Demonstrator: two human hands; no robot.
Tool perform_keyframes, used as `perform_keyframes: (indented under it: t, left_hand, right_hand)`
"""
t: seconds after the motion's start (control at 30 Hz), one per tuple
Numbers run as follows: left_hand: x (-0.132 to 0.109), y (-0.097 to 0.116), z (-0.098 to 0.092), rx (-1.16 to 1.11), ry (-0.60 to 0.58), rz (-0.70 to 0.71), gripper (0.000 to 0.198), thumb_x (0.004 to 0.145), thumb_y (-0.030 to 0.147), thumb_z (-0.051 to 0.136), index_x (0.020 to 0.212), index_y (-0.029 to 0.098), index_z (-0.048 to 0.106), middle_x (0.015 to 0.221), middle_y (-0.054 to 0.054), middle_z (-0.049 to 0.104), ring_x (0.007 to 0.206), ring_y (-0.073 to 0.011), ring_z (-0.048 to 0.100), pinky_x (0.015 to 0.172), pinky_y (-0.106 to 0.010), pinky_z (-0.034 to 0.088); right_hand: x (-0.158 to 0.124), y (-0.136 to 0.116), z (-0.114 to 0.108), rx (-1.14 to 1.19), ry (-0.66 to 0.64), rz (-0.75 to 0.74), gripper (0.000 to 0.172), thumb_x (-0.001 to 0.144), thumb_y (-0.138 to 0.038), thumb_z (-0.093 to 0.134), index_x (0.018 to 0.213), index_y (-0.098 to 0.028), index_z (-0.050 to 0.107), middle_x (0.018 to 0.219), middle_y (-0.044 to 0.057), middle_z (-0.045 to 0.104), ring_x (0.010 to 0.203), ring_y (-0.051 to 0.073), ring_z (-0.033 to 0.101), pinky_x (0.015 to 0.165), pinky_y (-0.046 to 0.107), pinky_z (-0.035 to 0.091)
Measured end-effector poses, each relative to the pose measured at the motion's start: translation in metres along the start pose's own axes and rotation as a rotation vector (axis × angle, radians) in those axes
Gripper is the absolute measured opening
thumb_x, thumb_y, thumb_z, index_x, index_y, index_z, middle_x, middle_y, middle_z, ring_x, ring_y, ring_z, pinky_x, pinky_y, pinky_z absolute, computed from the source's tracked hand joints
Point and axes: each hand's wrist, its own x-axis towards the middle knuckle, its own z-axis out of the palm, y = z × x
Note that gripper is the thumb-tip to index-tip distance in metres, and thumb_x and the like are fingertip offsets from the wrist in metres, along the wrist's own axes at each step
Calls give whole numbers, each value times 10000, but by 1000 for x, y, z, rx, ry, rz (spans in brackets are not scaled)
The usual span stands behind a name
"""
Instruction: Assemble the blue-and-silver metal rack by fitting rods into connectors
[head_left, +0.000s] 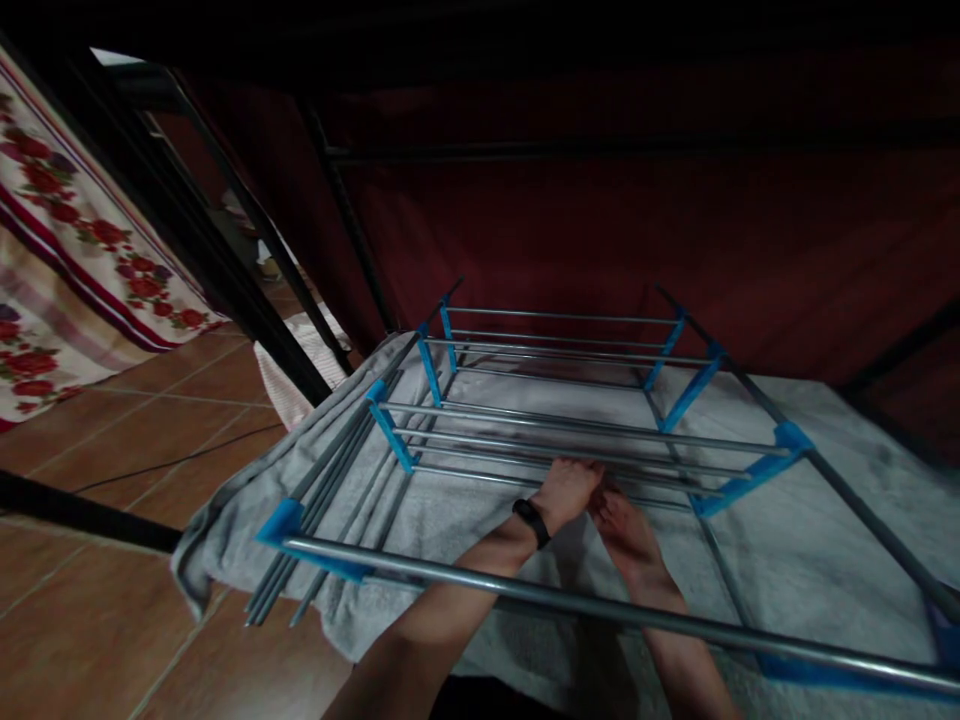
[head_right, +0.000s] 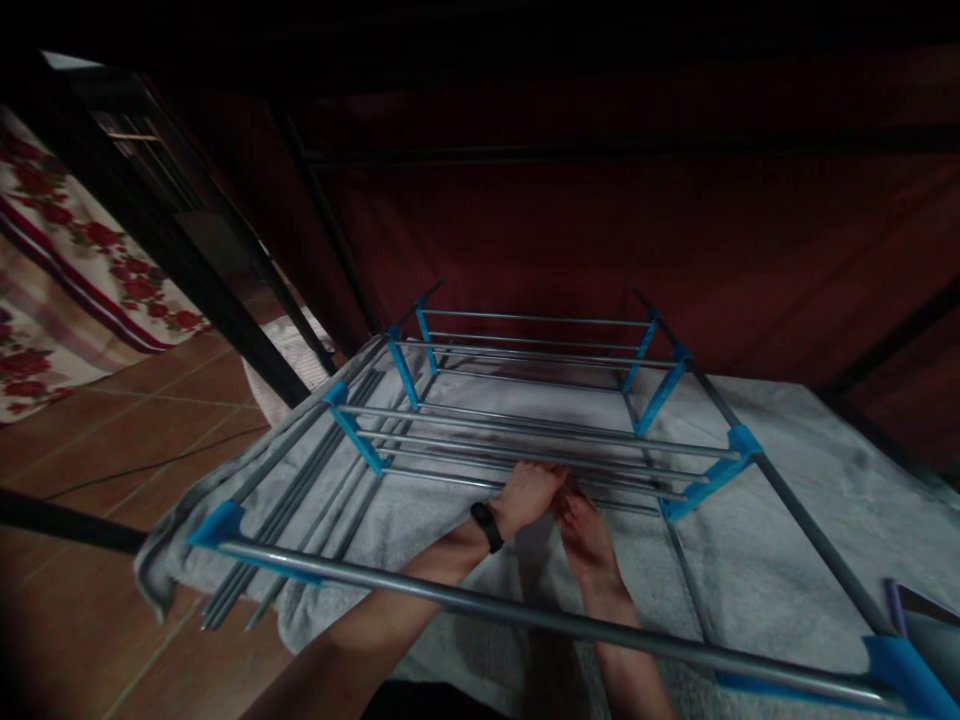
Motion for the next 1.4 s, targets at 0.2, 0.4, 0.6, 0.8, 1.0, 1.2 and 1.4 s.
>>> perform_keyframes:
  t: [0.2,0.4,0.6,0.8,1.0,1.2,1.4]
  left_hand:
    - [-23,-11,0,-8,167,-21,295,1006,166,435,1241,175,615,1245,-92,677,1138,-241,635,992,-394,491]
    - [-74,-27,4,9,358,-167,319,983,170,489,1263,211,637,1270,-84,650,1164,-245,587,1020,-408,461]
    - [-155,-97,24,-306,817,-692,179,922,216,505,830,203,659,822,-69,635,838,-234,600,813,-385,493]
    - [-187,-179,10,-525,1208,-1176,287,717,152,588,1004,159,580,1093,-150,616,1097,-315,598,1012,-487,456]
    - [-167,-198,-4,-759,1160,-1044,251,710,131,519,936,178,617,1023,-116,680,1053,-277,643,1051,-432,457]
    - [-163,-190,-4,-833,1267,-1000,147,763,167,547,890,181,621,922,-72,679,894,-210,629,946,-363,498]
    - [-164,-192,-3,-878,1297,-971,204,705,110,552,875,171,647,861,-49,673,845,-186,630,901,-325,505]
  right_hand:
    - [17,12,24,124,37,87,180,791,-344,751,956,-273,755,1036,8,778,962,151,726,878,271,596]
    - [13,8,37,89,4,30,199,744,-267,838,923,-305,759,1055,-38,783,1040,142,723,941,283,591]
    - [11,0,39,84,58,36,206,695,-218,869,868,-283,777,962,-32,799,949,147,752,912,298,621]
    - [12,1,43,110,107,37,228,627,-219,911,807,-267,779,898,-28,800,893,146,757,902,303,632]
    - [13,8,37,80,60,-15,170,655,-249,895,777,-252,776,925,-1,798,934,178,756,939,353,624]
    - [12,4,44,57,77,-23,139,646,-241,899,733,-241,791,901,6,798,922,184,755,931,304,620]
    - [12,3,42,38,70,-41,129,635,-233,901,710,-257,800,873,18,792,909,217,757,905,324,633]
